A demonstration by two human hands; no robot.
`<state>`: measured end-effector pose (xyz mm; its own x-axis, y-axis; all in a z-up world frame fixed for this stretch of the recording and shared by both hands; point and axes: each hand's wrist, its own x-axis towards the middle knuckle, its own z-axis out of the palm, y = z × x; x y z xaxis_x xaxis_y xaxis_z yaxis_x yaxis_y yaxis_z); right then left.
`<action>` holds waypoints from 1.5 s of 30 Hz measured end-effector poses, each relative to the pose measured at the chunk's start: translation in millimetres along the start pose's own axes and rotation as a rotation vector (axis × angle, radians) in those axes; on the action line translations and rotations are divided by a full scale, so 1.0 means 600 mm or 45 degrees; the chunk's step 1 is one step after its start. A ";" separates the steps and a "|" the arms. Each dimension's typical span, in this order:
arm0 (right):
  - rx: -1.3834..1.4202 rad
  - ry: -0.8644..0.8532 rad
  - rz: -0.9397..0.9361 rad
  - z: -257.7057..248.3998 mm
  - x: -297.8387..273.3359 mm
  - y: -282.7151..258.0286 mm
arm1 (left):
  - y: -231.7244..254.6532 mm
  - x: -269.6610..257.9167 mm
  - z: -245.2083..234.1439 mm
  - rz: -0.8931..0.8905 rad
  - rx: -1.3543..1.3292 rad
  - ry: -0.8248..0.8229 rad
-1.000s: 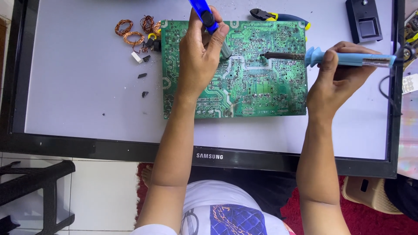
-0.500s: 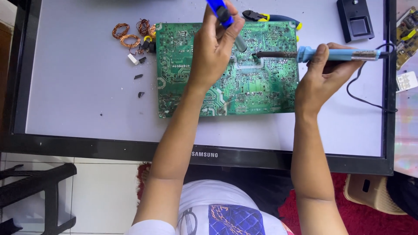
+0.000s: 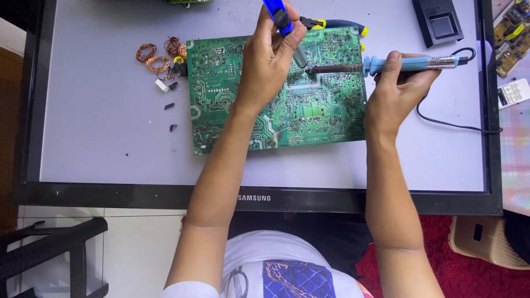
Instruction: A person uses a soldering iron and a desoldering pump to remove solder from a large circuit board.
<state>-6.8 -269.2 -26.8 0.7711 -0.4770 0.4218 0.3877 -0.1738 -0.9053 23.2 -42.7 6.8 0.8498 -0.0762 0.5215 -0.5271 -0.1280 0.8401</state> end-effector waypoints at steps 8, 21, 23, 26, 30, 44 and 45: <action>-0.011 -0.033 -0.081 -0.006 0.003 -0.022 | -0.009 -0.001 0.011 0.021 0.055 -0.031; 0.222 -0.066 0.016 -0.036 0.038 0.040 | -0.066 -0.029 0.026 0.021 0.109 0.301; 0.197 -0.087 0.027 -0.033 0.034 0.037 | -0.052 -0.044 -0.012 0.012 0.139 0.331; 0.186 -0.122 0.038 -0.022 0.031 0.034 | -0.019 -0.053 -0.056 0.013 0.195 0.381; 0.150 -0.135 0.073 -0.018 0.031 0.042 | 0.009 -0.060 -0.067 -0.007 0.115 0.453; 0.174 -0.179 0.031 -0.025 0.030 0.039 | -0.014 -0.078 -0.045 0.004 -0.091 0.430; 0.161 -0.196 0.044 -0.024 0.030 0.034 | -0.014 -0.078 -0.045 0.021 -0.174 0.405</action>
<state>7.8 -293.5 -38.6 0.8492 -0.3421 0.4022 0.4125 -0.0456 -0.9098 -12.5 -11.3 -20.7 0.8089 0.2379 0.5376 -0.5546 0.0056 0.8321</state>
